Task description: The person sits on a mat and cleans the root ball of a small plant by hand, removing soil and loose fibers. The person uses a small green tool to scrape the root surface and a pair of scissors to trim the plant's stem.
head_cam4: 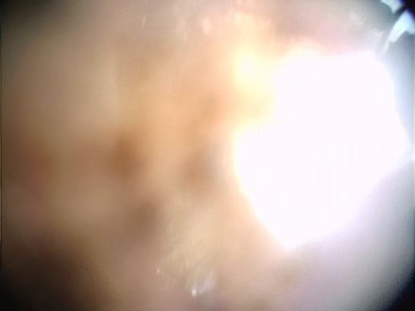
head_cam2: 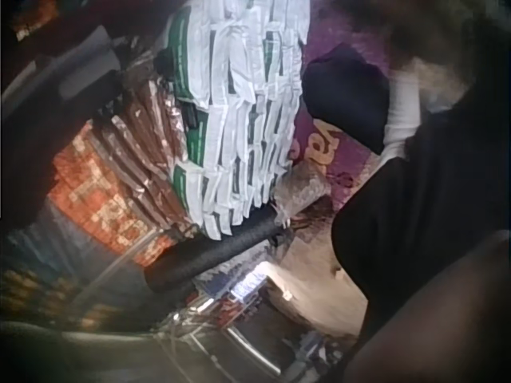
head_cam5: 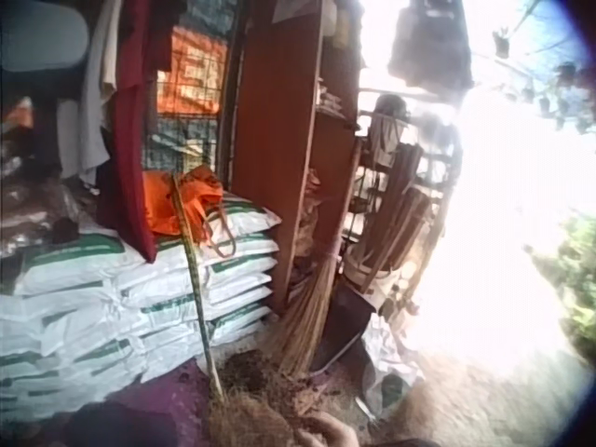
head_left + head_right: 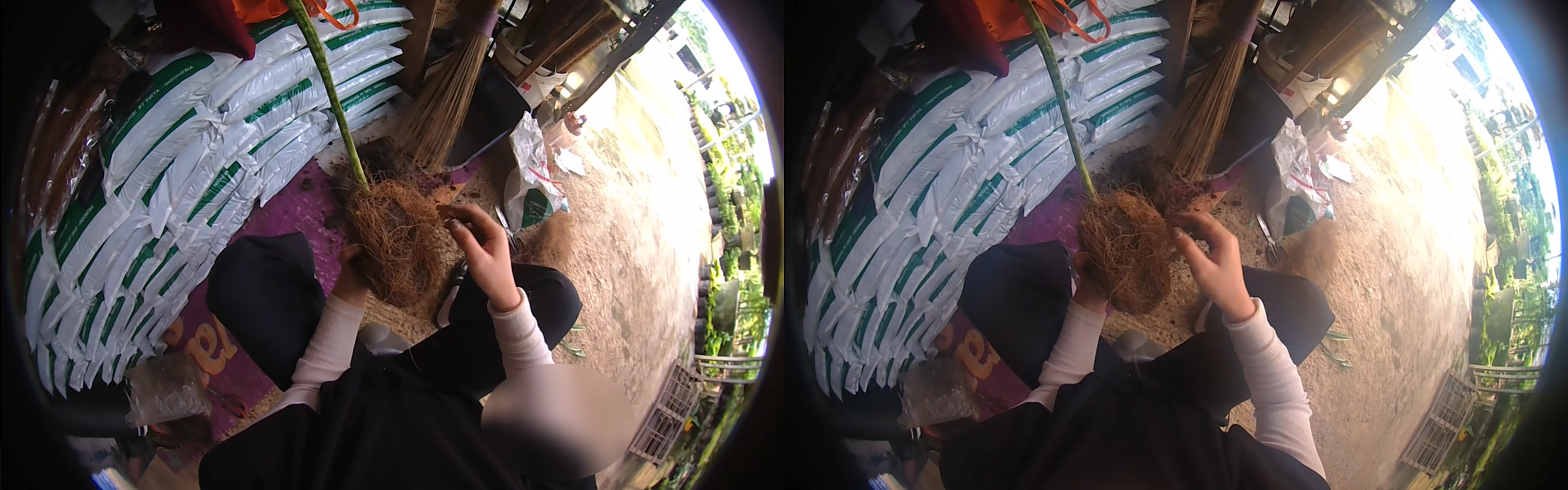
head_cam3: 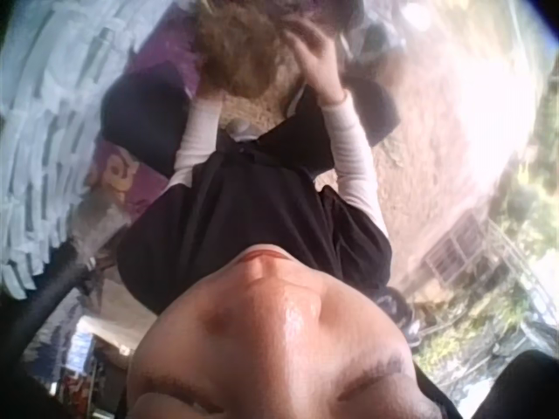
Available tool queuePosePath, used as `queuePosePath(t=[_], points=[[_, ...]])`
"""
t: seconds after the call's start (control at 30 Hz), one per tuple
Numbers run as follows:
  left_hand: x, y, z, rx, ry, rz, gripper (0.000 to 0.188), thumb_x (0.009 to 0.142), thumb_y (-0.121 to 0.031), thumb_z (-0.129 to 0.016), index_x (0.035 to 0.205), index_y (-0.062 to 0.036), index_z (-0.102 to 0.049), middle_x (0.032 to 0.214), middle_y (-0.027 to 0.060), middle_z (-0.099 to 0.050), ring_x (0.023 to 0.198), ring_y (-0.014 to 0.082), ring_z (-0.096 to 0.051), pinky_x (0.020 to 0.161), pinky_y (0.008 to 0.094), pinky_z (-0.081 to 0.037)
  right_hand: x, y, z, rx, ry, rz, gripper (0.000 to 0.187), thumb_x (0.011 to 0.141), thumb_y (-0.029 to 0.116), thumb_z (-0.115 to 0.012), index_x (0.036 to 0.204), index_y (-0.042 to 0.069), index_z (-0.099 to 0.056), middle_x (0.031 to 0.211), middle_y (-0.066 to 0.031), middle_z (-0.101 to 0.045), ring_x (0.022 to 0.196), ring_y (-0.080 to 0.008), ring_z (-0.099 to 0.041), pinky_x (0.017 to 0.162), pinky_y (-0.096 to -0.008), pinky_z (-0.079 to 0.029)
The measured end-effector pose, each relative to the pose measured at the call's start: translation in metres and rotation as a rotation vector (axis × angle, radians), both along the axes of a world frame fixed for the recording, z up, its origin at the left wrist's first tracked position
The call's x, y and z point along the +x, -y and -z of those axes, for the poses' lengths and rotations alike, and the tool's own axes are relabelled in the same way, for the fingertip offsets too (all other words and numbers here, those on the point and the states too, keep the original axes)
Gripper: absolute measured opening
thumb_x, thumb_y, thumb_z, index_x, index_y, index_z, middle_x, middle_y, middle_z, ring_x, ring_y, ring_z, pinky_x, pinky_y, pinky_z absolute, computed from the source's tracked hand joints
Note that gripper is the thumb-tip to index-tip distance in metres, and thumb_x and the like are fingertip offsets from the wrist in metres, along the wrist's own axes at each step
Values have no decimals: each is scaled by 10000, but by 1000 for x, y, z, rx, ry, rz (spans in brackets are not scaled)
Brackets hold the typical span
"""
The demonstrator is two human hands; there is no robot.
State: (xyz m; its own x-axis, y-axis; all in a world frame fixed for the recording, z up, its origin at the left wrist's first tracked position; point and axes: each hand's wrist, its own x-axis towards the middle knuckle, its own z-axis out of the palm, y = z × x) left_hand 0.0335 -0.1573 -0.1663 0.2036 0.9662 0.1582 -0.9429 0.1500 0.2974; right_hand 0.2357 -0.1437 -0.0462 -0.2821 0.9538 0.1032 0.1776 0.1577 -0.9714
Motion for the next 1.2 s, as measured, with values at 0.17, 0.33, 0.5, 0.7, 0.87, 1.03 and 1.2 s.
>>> queuePosePath(t=[0.17, 0.33, 0.5, 0.7, 0.87, 1.03, 1.2], points=[[0, 4, -10, -81, -262, 24, 847, 707, -310, -636, 1427, -18, -298, 1369, 170, -449, 1250, 313, -469, 1027, 443, -434, -16, 13, 4, 220, -67, 29, 361, 865, 90, -607, 1203, -31, -561, 1205, -146, -574, 1079, -239, -573, 944, -333, -432], [9, 10, -20, -143, -350, 56, 848, 733, -334, -679, 1421, -6, -306, 1357, 167, -463, 1233, 303, -487, 1019, 425, -436, -27, 15, 3, 582, 353, 71, 370, 788, 115, -673, 1146, 37, -619, 1256, -173, -537, 1187, -378, -500, 964, -440, -430], [14, 12, -34, -116, -377, 91, 791, 804, -413, -602, 1433, -40, -301, 1391, 154, -430, 1264, 295, -454, 1059, 437, -381, -30, 17, 25, 514, 247, -87, 612, 827, 255, -651, 1317, -25, -414, 1433, -259, -346, 1350, -443, -303, 1099, -484, -289], [8, 6, -2, -139, -213, 121, 707, 828, -308, -614, 1403, -7, -336, 1313, 168, -505, 1186, 287, -531, 998, 425, -453, -36, 18, 16, 445, 262, -128, 597, 841, 276, -623, 1351, 35, -429, 1425, -258, -351, 1322, -431, -343, 1092, -481, -289], [9, 9, -1, -168, -124, 127, 664, 845, -294, -550, 1400, 2, -339, 1304, 177, -516, 1169, 291, -546, 999, 428, -453, -25, 14, 16, 432, 243, -61, 552, 866, 303, -548, 1330, 15, -470, 1383, -236, -424, 1313, -372, -392, 1090, -439, -282], [5, 10, 2, -172, -158, 73, 681, 838, -301, -527, 1430, -41, -313, 1365, 179, -463, 1200, 296, -520, 1038, 434, -419, -17, -3, 15, 132, -550, -20, 635, 939, 466, -435, 1400, 39, -343, 1411, -177, -412, 1300, -290, -396, 1091, -435, -260], [16, 20, 1, -11, 312, 268, 704, 890, -425, -504, 1466, -105, -257, 1462, 141, -348, 1308, 276, -399, 1086, 436, -360, -10, -31, 23, -327, -468, -27, 726, 924, 570, -419, 1426, 54, -326, 1426, -127, -406, 1291, -247, -403, 1074, -417, -277]])
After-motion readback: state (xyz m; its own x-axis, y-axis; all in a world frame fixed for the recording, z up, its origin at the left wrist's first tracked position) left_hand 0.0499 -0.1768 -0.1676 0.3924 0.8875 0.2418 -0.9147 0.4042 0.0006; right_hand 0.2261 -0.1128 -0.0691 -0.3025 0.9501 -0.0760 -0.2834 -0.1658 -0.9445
